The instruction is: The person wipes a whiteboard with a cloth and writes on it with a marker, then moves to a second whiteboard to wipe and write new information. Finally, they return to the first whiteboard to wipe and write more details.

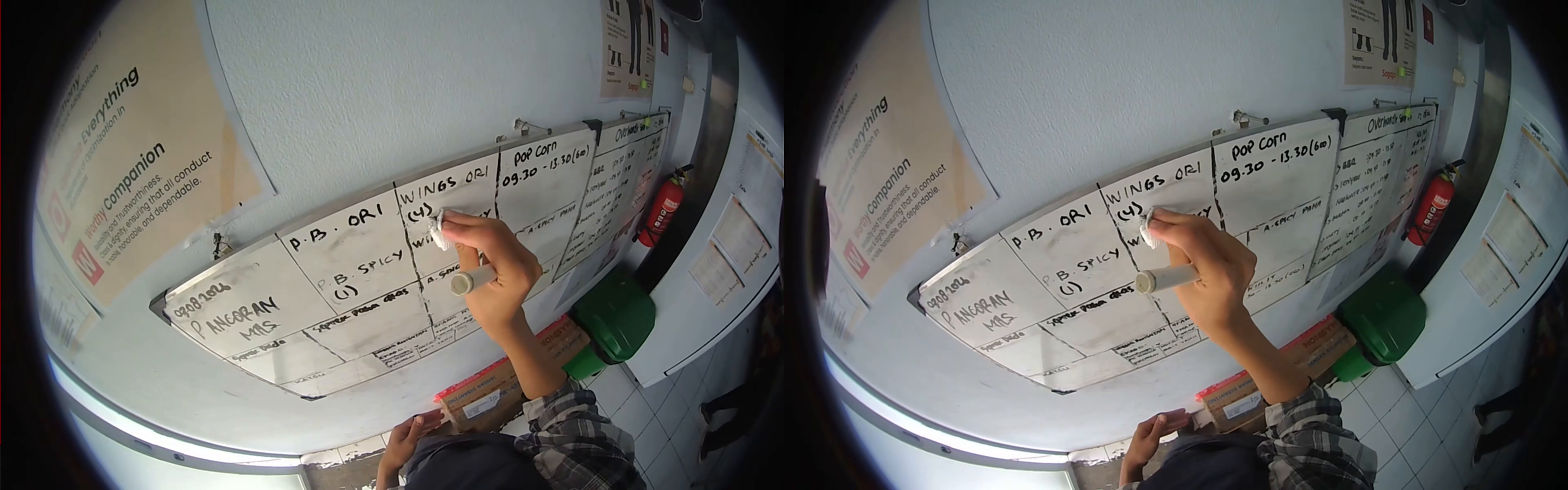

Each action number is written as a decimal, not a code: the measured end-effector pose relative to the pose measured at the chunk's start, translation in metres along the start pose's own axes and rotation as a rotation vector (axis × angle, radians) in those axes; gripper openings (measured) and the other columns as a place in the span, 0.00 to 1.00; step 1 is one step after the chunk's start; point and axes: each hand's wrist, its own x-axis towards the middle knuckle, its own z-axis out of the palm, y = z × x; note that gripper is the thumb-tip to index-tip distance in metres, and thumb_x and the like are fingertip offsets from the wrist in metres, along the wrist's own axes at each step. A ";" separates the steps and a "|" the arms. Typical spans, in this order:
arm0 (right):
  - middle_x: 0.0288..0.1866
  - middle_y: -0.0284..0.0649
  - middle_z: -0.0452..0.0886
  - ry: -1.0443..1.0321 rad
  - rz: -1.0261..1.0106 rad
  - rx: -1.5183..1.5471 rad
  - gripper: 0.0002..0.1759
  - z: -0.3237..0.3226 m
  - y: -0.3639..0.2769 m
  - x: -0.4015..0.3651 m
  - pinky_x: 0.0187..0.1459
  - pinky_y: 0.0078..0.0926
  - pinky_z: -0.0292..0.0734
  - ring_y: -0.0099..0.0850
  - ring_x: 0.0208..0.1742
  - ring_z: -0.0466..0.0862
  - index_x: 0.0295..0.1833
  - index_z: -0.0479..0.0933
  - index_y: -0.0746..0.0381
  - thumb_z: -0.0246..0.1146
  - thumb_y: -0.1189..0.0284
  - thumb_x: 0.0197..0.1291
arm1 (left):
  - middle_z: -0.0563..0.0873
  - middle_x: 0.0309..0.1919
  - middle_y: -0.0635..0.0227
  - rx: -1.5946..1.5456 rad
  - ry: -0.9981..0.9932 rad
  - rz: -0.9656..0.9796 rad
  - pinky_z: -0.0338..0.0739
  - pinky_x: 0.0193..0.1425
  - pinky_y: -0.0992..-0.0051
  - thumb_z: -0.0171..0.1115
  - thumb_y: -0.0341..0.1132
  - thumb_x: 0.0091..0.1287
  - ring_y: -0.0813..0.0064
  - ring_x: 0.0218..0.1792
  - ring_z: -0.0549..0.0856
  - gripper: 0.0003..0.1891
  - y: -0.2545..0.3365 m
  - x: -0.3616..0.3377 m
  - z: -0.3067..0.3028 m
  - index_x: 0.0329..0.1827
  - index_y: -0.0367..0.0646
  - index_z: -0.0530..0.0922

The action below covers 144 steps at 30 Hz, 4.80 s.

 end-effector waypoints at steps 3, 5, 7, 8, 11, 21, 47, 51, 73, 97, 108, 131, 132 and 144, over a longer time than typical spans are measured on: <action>0.35 0.41 0.85 0.001 -0.068 -0.021 0.12 0.007 -0.003 -0.002 0.32 0.21 0.81 0.31 0.34 0.86 0.34 0.79 0.62 0.63 0.88 0.44 | 0.78 0.55 0.50 0.037 0.008 -0.008 0.69 0.65 0.68 0.39 0.44 0.75 0.62 0.58 0.76 0.26 0.000 0.001 -0.004 0.59 0.26 0.68; 0.35 0.40 0.85 -0.027 -0.065 -0.050 0.12 0.006 -0.006 0.000 0.32 0.21 0.81 0.31 0.33 0.86 0.34 0.79 0.62 0.63 0.88 0.44 | 0.78 0.55 0.50 0.038 -0.001 -0.009 0.69 0.64 0.68 0.39 0.44 0.75 0.62 0.58 0.77 0.26 0.002 0.002 -0.003 0.59 0.26 0.68; 0.35 0.40 0.84 -0.019 -0.051 -0.013 0.12 0.004 -0.008 0.002 0.31 0.22 0.81 0.31 0.32 0.86 0.35 0.78 0.62 0.64 0.88 0.45 | 0.78 0.55 0.50 0.041 -0.009 -0.014 0.69 0.64 0.68 0.39 0.44 0.75 0.63 0.58 0.77 0.26 0.001 0.002 -0.003 0.59 0.26 0.69; 0.35 0.40 0.84 -0.016 -0.052 -0.017 0.12 0.002 -0.010 0.004 0.31 0.22 0.81 0.31 0.32 0.86 0.35 0.78 0.62 0.64 0.88 0.45 | 0.78 0.54 0.50 0.050 -0.016 0.003 0.70 0.63 0.68 0.39 0.44 0.75 0.62 0.58 0.77 0.26 0.000 0.003 -0.003 0.59 0.26 0.68; 0.34 0.42 0.84 0.080 0.079 -0.028 0.11 -0.001 -0.009 0.008 0.32 0.22 0.81 0.33 0.32 0.86 0.35 0.78 0.64 0.63 0.89 0.47 | 0.78 0.54 0.50 0.053 -0.022 0.019 0.70 0.63 0.68 0.39 0.44 0.75 0.62 0.57 0.77 0.26 -0.005 0.003 -0.003 0.59 0.25 0.68; 0.35 0.38 0.85 0.084 -0.145 -0.090 0.11 0.016 0.002 0.008 0.24 0.18 0.75 0.26 0.27 0.84 0.35 0.80 0.62 0.64 0.86 0.44 | 0.78 0.54 0.50 0.027 -0.016 0.024 0.69 0.64 0.67 0.40 0.43 0.75 0.61 0.57 0.77 0.25 -0.004 0.003 -0.005 0.59 0.25 0.68; 0.35 0.34 0.85 -0.659 0.230 0.295 0.11 -0.073 -0.025 -0.028 0.26 0.22 0.77 0.29 0.31 0.85 0.35 0.76 0.62 0.65 0.84 0.43 | 0.76 0.57 0.51 -0.160 -0.169 0.030 0.68 0.65 0.62 0.38 0.51 0.74 0.58 0.59 0.76 0.30 0.044 0.018 0.017 0.66 0.32 0.61; 0.36 0.29 0.83 -1.029 0.356 0.160 0.10 -0.076 -0.030 -0.104 0.30 0.25 0.77 0.30 0.32 0.84 0.36 0.77 0.58 0.65 0.80 0.45 | 0.75 0.58 0.59 -0.607 0.044 0.062 0.69 0.63 0.59 0.34 0.60 0.71 0.61 0.62 0.72 0.32 0.083 0.027 0.053 0.70 0.48 0.58; 0.41 0.43 0.70 0.040 0.242 0.694 0.14 -0.007 -0.005 -0.041 0.35 0.24 0.85 0.28 0.36 0.80 0.48 0.67 0.68 0.58 0.86 0.57 | 0.74 0.23 0.76 -1.461 0.285 0.000 0.73 0.26 0.84 0.41 0.48 0.73 0.84 0.23 0.71 0.21 -0.014 0.034 -0.004 0.60 0.47 0.72; 0.34 0.38 0.76 0.044 0.099 0.332 0.18 0.015 0.013 -0.057 0.30 0.21 0.75 0.26 0.31 0.76 0.41 0.74 0.63 0.62 0.92 0.43 | 0.79 0.21 0.81 -1.249 0.365 0.094 0.72 0.29 0.81 0.46 0.50 0.70 0.82 0.23 0.76 0.18 -0.019 0.025 -0.014 0.53 0.54 0.78; 0.33 0.41 0.66 0.195 0.210 0.361 0.11 -0.023 -0.010 -0.062 0.20 0.20 0.74 0.24 0.23 0.71 0.44 0.65 0.65 0.52 0.86 0.56 | 0.77 0.23 0.78 -1.243 0.496 0.088 0.71 0.29 0.80 0.47 0.49 0.70 0.82 0.24 0.74 0.17 -0.023 0.019 -0.012 0.51 0.50 0.77; 0.22 0.35 0.65 0.135 0.370 0.460 0.14 0.065 -0.095 -0.092 0.21 0.17 0.60 0.20 0.17 0.64 0.45 0.64 0.66 0.52 0.66 0.64 | 0.69 0.19 0.78 -1.073 0.652 0.125 0.63 0.24 0.81 0.49 0.49 0.70 0.82 0.21 0.66 0.18 0.026 -0.041 -0.091 0.46 0.44 0.76; 0.22 0.35 0.65 0.142 0.371 0.430 0.14 0.069 -0.101 -0.095 0.21 0.17 0.60 0.20 0.17 0.64 0.45 0.64 0.66 0.52 0.66 0.64 | 0.69 0.19 0.78 -1.068 0.633 0.100 0.63 0.24 0.81 0.49 0.49 0.70 0.82 0.21 0.66 0.18 0.031 -0.043 -0.095 0.46 0.44 0.76; 0.22 0.34 0.66 0.099 0.562 0.295 0.11 0.030 -0.108 -0.147 0.15 0.15 0.61 0.19 0.16 0.64 0.43 0.67 0.63 0.56 0.67 0.63 | 0.69 0.23 0.70 -1.486 0.335 0.035 0.70 0.25 0.85 0.42 0.48 0.74 0.82 0.23 0.67 0.21 0.011 -0.024 -0.113 0.48 0.40 0.76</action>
